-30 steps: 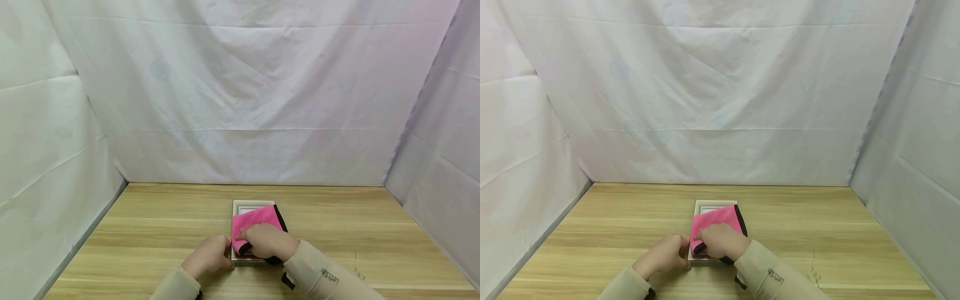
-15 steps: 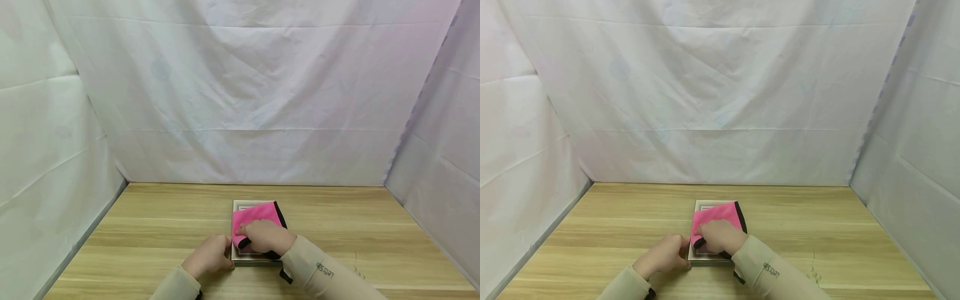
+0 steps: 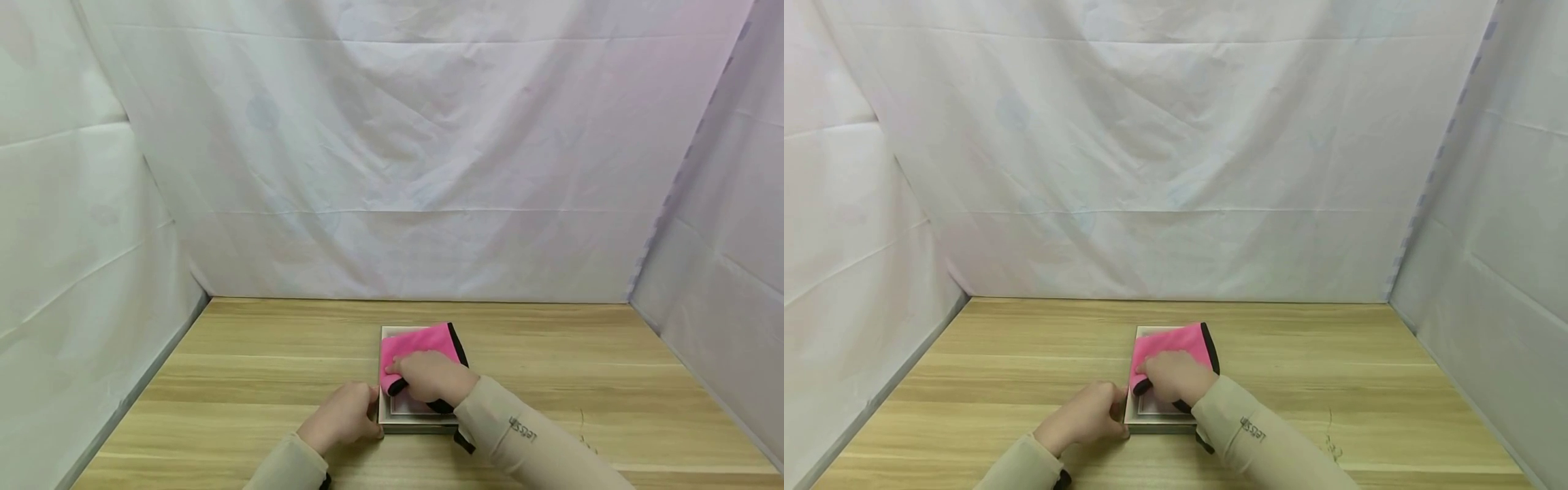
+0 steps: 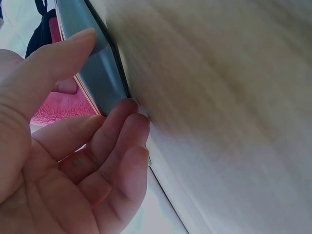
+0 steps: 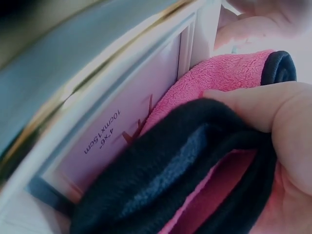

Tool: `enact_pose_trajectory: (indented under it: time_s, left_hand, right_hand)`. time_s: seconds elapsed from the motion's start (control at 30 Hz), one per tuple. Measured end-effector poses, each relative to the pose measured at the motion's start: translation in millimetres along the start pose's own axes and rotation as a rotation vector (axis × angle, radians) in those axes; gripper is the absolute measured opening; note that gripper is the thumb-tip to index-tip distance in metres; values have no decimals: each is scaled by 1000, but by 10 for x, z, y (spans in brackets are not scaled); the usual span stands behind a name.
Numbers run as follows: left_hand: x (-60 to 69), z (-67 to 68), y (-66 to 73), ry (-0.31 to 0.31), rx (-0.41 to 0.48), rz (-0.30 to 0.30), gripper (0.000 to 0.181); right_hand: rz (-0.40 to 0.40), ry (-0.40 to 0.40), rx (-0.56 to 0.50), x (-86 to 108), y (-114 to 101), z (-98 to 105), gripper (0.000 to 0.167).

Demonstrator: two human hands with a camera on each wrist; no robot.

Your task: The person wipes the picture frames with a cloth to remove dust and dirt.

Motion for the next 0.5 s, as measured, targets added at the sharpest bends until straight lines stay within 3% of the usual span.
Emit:
enact_pose_trajectory:
  time_s: [0.5]
  left_hand:
    - [8, 5, 19, 5, -32, 2, 29]
  right_hand:
    - [-20, -24, -9, -56, 20, 34, 49]
Point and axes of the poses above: each hand's wrist, its own x-axis away from the middle knuckle, its own z-axis out of the back of the hand, y = z × x, the point moved 1 cm from there along -x, towards the middle knuckle, and after that the axes turned 14 degrees about -y, right-handed, at the moved point
